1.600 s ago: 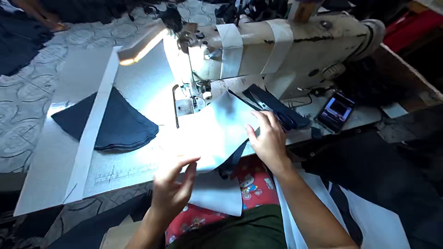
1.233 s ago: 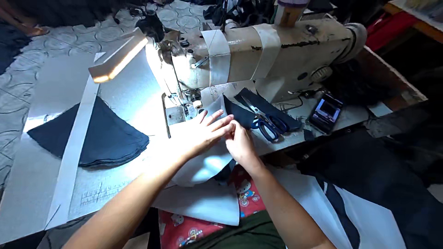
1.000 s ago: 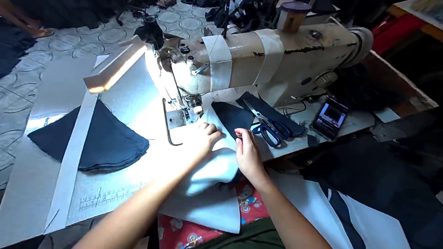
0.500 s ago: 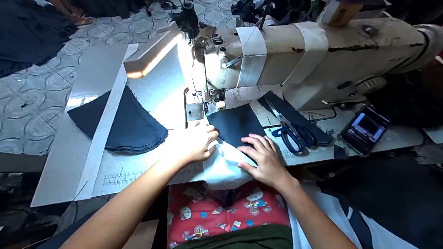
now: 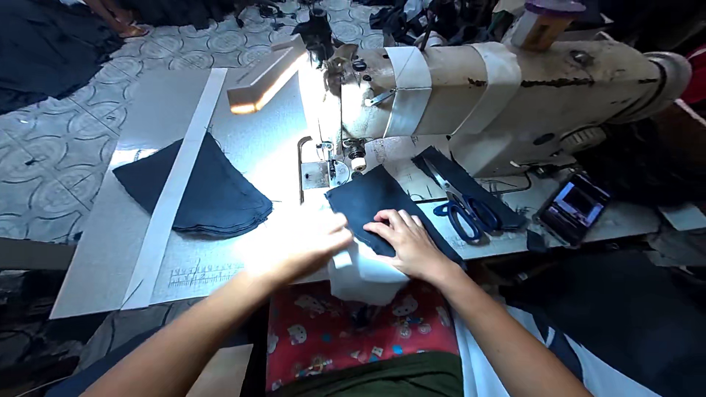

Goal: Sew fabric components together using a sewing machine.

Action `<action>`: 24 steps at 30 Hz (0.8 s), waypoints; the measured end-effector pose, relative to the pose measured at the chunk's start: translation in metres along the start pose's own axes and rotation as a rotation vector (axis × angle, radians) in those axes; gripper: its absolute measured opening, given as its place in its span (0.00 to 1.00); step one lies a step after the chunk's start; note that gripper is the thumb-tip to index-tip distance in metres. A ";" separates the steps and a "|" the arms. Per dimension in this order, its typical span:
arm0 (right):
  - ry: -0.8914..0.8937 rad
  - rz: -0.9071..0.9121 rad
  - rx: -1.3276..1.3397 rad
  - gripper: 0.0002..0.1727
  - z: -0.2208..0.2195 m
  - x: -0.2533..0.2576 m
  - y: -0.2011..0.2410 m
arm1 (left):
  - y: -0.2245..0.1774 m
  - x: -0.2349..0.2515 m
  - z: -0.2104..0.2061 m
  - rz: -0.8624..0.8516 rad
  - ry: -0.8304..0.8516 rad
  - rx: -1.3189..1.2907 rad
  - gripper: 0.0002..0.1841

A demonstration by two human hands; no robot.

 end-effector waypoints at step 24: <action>0.195 -0.272 0.253 0.19 0.034 0.006 0.014 | 0.045 -0.041 -0.056 0.205 0.132 -0.014 0.27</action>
Point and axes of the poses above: each hand's wrist, its own x-axis towards the middle knuckle, its own z-axis out of the back of the hand, y = z × x, the point moved 10 cm from there along x, towards the middle knuckle, and after that the axes turned 1 degree about y, right-handed, at the moved point
